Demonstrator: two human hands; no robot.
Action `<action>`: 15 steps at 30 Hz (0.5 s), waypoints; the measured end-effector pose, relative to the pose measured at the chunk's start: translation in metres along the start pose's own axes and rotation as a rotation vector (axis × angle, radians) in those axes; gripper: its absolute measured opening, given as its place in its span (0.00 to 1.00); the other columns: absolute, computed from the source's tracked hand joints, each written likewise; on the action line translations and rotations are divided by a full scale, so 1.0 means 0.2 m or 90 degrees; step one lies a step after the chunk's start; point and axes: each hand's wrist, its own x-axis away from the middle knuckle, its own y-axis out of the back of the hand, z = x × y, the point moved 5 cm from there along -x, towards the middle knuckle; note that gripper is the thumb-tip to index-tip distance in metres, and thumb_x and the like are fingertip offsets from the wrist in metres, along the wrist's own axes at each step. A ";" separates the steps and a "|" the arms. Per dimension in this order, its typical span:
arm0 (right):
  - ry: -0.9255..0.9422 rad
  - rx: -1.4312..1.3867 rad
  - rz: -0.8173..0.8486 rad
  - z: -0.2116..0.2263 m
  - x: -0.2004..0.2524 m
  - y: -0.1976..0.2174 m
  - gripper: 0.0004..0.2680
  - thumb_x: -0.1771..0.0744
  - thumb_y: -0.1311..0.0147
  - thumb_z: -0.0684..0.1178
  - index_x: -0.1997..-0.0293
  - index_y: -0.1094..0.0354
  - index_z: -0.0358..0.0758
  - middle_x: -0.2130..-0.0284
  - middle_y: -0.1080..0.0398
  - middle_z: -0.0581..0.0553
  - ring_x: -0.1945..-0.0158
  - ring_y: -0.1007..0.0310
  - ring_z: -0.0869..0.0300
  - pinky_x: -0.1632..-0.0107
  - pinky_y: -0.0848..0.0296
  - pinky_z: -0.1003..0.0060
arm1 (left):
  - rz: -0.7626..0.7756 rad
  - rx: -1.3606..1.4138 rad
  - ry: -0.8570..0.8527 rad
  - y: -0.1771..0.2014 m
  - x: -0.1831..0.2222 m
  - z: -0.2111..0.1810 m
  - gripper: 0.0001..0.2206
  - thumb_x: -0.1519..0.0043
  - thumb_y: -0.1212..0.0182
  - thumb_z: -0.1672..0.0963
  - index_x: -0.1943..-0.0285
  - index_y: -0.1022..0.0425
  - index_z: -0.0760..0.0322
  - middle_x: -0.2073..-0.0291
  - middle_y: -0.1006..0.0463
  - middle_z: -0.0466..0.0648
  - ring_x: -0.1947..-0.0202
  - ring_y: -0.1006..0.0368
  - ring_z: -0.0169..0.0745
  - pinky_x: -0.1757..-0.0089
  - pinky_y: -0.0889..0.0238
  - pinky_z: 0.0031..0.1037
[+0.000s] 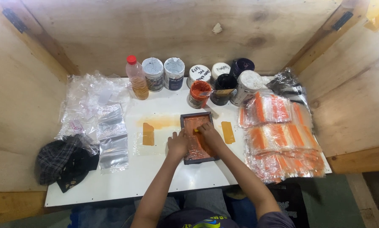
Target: Manual screen printing of logos or text onto plastic bags using orange ink.
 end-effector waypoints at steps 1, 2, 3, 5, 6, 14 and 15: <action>-0.001 0.001 -0.001 -0.01 0.04 -0.03 0.11 0.39 0.36 0.39 0.54 0.26 0.38 0.64 0.27 0.41 0.54 0.28 0.52 0.41 0.34 0.62 | -0.001 -0.001 -0.001 0.01 0.01 0.00 0.42 0.50 0.25 0.59 0.24 0.42 0.67 0.22 0.50 0.50 0.31 0.49 0.63 0.42 0.44 0.48; 0.020 0.008 0.000 0.00 0.07 -0.06 0.11 0.40 0.36 0.40 0.54 0.26 0.39 0.64 0.27 0.41 0.54 0.29 0.53 0.40 0.34 0.61 | -0.002 -0.006 -0.003 0.02 0.03 0.00 0.40 0.48 0.27 0.59 0.24 0.43 0.67 0.22 0.50 0.50 0.31 0.49 0.63 0.42 0.44 0.48; 0.041 0.014 0.001 0.00 0.11 -0.08 0.12 0.40 0.35 0.41 0.54 0.26 0.40 0.64 0.27 0.42 0.55 0.29 0.53 0.40 0.34 0.61 | -0.003 -0.010 -0.005 0.03 0.04 0.00 0.39 0.46 0.28 0.58 0.24 0.43 0.66 0.22 0.50 0.50 0.30 0.49 0.62 0.41 0.44 0.48; 0.036 0.022 0.012 0.04 0.17 -0.07 0.11 0.39 0.35 0.42 0.54 0.26 0.40 0.64 0.27 0.42 0.55 0.29 0.54 0.42 0.33 0.61 | 0.005 -0.012 -0.004 0.04 0.04 -0.01 0.39 0.45 0.29 0.59 0.23 0.43 0.67 0.22 0.50 0.50 0.30 0.49 0.62 0.41 0.45 0.47; 0.030 0.030 0.022 0.06 0.19 -0.06 0.10 0.38 0.35 0.42 0.54 0.25 0.40 0.64 0.27 0.41 0.56 0.29 0.54 0.44 0.32 0.61 | 0.013 -0.014 -0.004 0.04 0.04 -0.01 0.39 0.45 0.30 0.60 0.23 0.44 0.67 0.22 0.50 0.51 0.30 0.49 0.63 0.41 0.45 0.47; 0.072 -0.002 0.033 0.17 0.28 0.05 0.07 0.38 0.34 0.42 0.59 0.24 0.38 0.67 0.25 0.41 0.60 0.27 0.54 0.48 0.31 0.62 | 0.011 -0.011 -0.004 0.05 0.05 0.00 0.40 0.46 0.27 0.58 0.23 0.44 0.66 0.22 0.49 0.50 0.31 0.49 0.63 0.42 0.45 0.46; 0.019 -0.064 0.035 0.18 0.26 0.07 0.06 0.37 0.35 0.43 0.59 0.24 0.37 0.68 0.26 0.42 0.60 0.27 0.54 0.50 0.30 0.63 | 0.008 -0.009 0.000 0.05 0.06 0.00 0.40 0.46 0.27 0.57 0.23 0.43 0.66 0.22 0.49 0.50 0.31 0.49 0.62 0.42 0.45 0.46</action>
